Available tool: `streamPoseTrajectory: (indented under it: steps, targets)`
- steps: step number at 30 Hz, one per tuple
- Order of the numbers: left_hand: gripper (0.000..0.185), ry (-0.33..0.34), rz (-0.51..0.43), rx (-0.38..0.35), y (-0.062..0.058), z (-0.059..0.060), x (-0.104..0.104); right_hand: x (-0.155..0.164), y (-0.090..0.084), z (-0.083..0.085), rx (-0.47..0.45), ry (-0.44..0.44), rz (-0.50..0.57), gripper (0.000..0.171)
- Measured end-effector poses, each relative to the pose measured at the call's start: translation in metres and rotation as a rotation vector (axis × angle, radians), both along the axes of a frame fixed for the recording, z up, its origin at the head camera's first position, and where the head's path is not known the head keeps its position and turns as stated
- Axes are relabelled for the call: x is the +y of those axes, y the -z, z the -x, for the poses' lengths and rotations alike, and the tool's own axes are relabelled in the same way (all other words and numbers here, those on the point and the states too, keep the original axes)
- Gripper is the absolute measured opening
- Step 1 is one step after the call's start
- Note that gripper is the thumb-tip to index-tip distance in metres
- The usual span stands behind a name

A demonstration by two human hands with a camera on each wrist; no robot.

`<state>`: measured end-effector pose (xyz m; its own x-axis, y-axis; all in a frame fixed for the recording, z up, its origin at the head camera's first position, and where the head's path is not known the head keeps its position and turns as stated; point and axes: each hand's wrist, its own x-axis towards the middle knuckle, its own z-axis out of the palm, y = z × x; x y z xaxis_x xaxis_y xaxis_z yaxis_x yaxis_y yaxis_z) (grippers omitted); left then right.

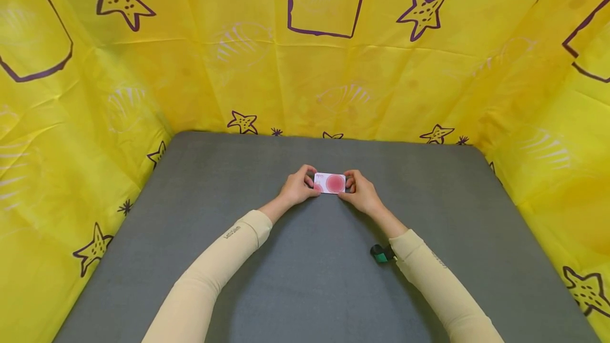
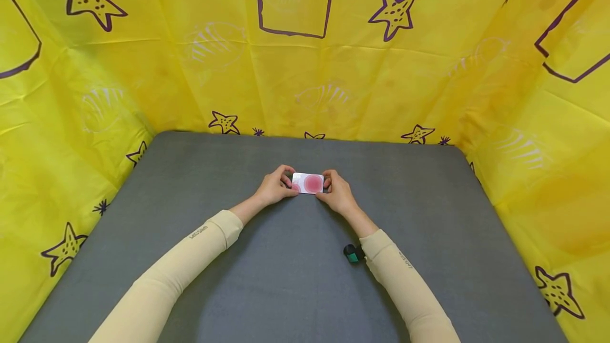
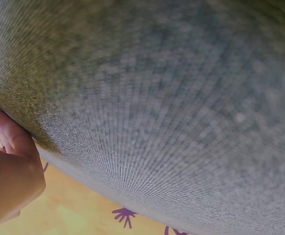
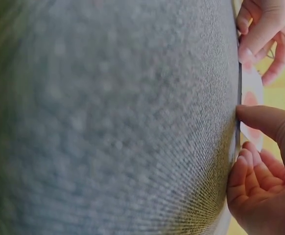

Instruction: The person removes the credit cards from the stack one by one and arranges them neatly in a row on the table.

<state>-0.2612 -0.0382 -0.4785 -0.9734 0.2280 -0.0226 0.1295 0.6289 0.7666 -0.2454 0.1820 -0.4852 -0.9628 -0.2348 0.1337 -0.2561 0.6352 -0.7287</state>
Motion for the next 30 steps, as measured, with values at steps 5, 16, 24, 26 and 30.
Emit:
streamPoseTrajectory:
  steps: [5, 16, 24, 26, 30]
  targets:
    - [0.055, 0.005, -0.007, 0.010, -0.002, -0.003, 0.001, -0.001, -0.003, -0.001, -0.003, 0.003, 0.008, 0.055]
    - [0.056, 0.033, -0.012, 0.005, -0.008, -0.010, -0.007, -0.006, -0.008, -0.010, 0.005, -0.028, 0.015, 0.058]
    - [0.055, 0.036, 0.009, 0.036, -0.012, -0.022, -0.022, -0.016, -0.010, -0.019, 0.004, -0.065, 0.014, 0.058]
    - [0.056, 0.032, 0.014, 0.038, -0.014, -0.025, -0.027, -0.018, -0.010, -0.022, 0.006, -0.075, 0.015, 0.057]
    - [0.056, 0.029, 0.029, 0.047, -0.015, -0.032, -0.035, -0.024, -0.012, -0.026, 0.012, -0.092, 0.013, 0.057]
